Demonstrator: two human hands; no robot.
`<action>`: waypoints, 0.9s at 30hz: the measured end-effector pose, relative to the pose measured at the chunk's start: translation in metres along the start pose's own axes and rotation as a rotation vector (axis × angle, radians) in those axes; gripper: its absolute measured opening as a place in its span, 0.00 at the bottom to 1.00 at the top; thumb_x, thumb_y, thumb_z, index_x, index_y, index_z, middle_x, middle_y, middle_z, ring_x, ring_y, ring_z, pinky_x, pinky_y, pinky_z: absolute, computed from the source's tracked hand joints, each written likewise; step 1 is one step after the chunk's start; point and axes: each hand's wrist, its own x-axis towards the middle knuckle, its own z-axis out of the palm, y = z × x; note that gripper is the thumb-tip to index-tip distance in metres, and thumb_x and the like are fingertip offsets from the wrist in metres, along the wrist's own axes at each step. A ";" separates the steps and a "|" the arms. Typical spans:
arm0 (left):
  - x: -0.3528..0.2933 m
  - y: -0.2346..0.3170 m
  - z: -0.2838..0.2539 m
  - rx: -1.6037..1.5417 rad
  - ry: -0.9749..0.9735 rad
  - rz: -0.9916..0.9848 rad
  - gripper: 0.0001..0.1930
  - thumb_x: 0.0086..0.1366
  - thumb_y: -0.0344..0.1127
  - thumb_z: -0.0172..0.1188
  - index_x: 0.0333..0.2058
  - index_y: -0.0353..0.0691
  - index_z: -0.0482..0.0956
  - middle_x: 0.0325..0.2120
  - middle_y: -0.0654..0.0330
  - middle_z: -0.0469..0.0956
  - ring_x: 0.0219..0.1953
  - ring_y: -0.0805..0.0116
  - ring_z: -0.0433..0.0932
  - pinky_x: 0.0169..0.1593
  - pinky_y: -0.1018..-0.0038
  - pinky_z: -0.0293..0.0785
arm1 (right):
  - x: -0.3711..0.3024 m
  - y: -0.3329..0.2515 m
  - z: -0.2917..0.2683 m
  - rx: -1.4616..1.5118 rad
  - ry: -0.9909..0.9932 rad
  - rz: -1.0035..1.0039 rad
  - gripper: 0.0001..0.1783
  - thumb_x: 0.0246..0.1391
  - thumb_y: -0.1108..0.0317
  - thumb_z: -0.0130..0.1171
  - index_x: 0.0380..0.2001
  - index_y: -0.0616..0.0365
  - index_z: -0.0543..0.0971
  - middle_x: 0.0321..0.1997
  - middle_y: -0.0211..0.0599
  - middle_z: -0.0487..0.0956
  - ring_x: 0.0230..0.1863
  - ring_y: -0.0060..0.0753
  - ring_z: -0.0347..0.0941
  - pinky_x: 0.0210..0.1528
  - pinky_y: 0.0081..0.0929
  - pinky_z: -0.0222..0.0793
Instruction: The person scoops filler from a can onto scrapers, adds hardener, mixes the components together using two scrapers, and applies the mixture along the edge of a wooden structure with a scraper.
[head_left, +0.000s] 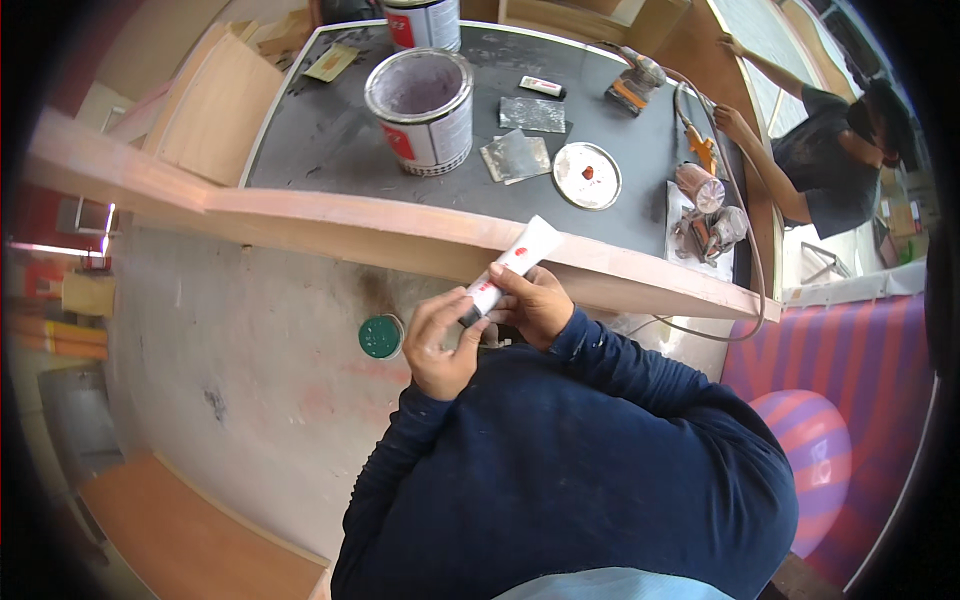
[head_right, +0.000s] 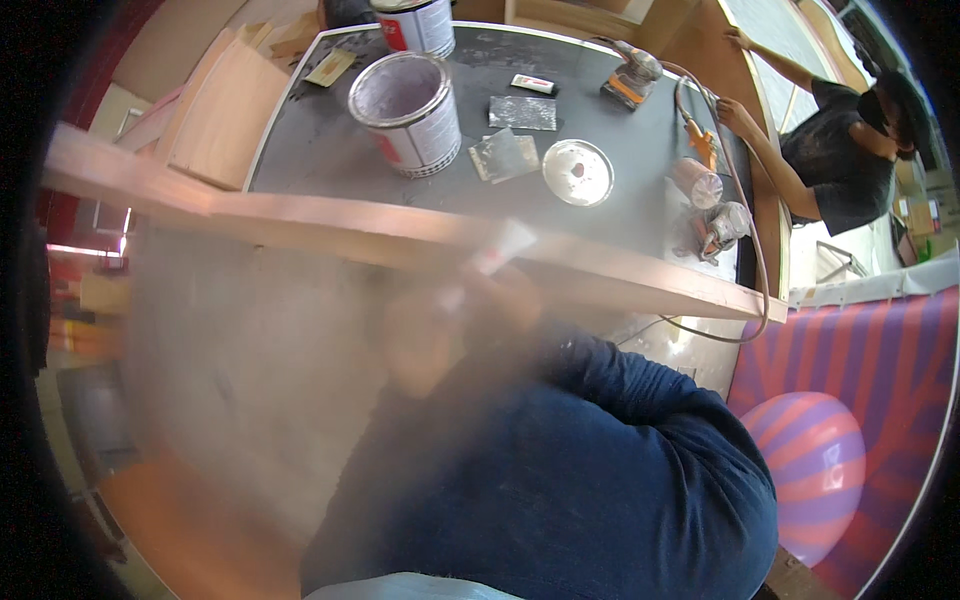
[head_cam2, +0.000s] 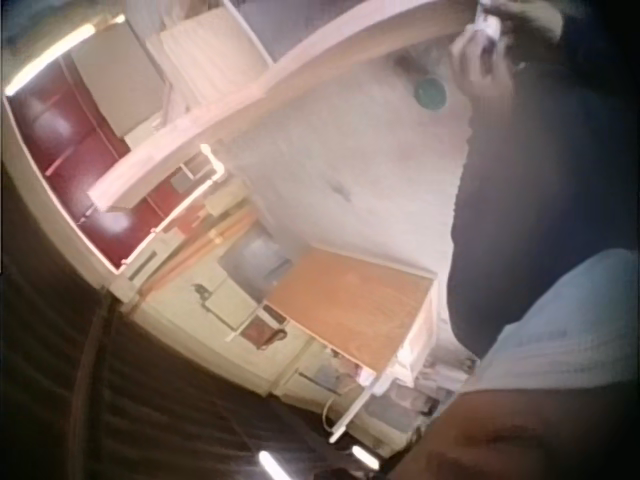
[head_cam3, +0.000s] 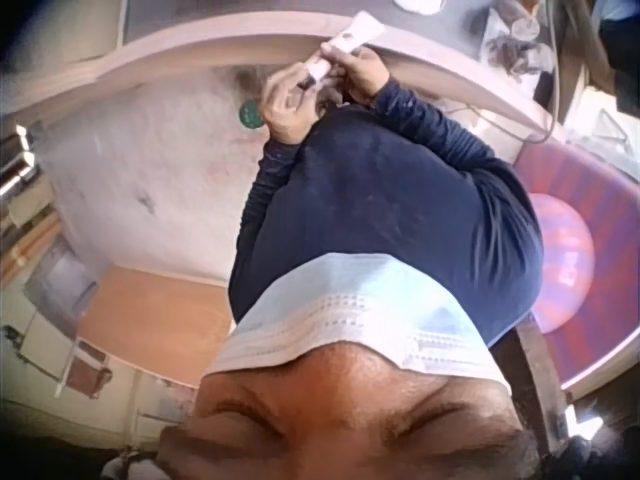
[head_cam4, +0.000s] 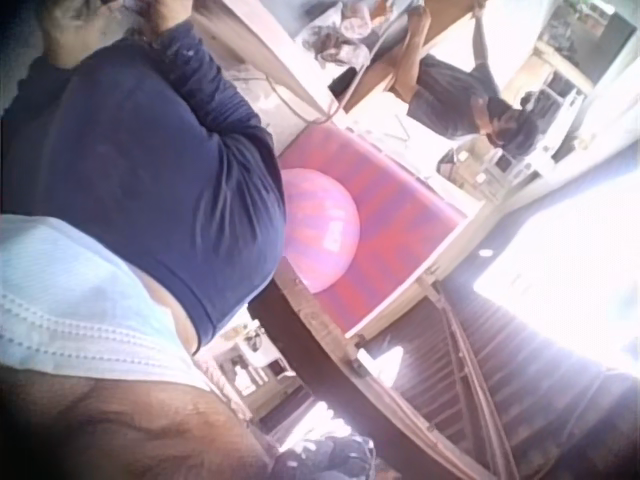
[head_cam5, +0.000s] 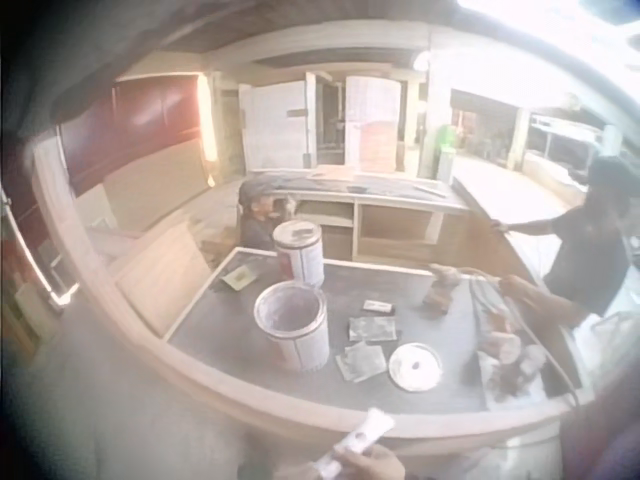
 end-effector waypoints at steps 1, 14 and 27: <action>0.010 0.005 0.001 -0.218 0.067 -0.175 0.17 0.52 0.23 0.71 0.42 0.36 0.82 0.43 0.53 0.80 0.43 0.54 0.79 0.45 0.67 0.78 | -0.004 -0.022 0.010 0.146 0.005 0.072 0.17 0.62 0.62 0.60 0.45 0.64 0.73 0.39 0.43 0.82 0.38 0.34 0.82 0.41 0.29 0.82; 0.115 -0.018 0.075 0.042 -0.296 0.259 0.24 0.50 0.29 0.72 0.48 0.37 0.79 0.46 0.51 0.78 0.46 0.49 0.77 0.49 0.61 0.74 | 0.062 -0.072 -0.088 0.124 0.006 -0.073 0.15 0.62 0.66 0.59 0.47 0.63 0.73 0.38 0.41 0.82 0.34 0.31 0.82 0.36 0.27 0.81; 0.201 -0.114 0.168 0.180 -0.916 -0.199 0.34 0.48 0.39 0.75 0.53 0.34 0.74 0.49 0.47 0.75 0.55 0.48 0.73 0.59 0.62 0.69 | 0.059 -0.117 -0.304 -1.393 0.512 -0.132 0.37 0.46 0.60 0.65 0.57 0.66 0.66 0.24 0.53 0.80 0.27 0.54 0.80 0.34 0.42 0.76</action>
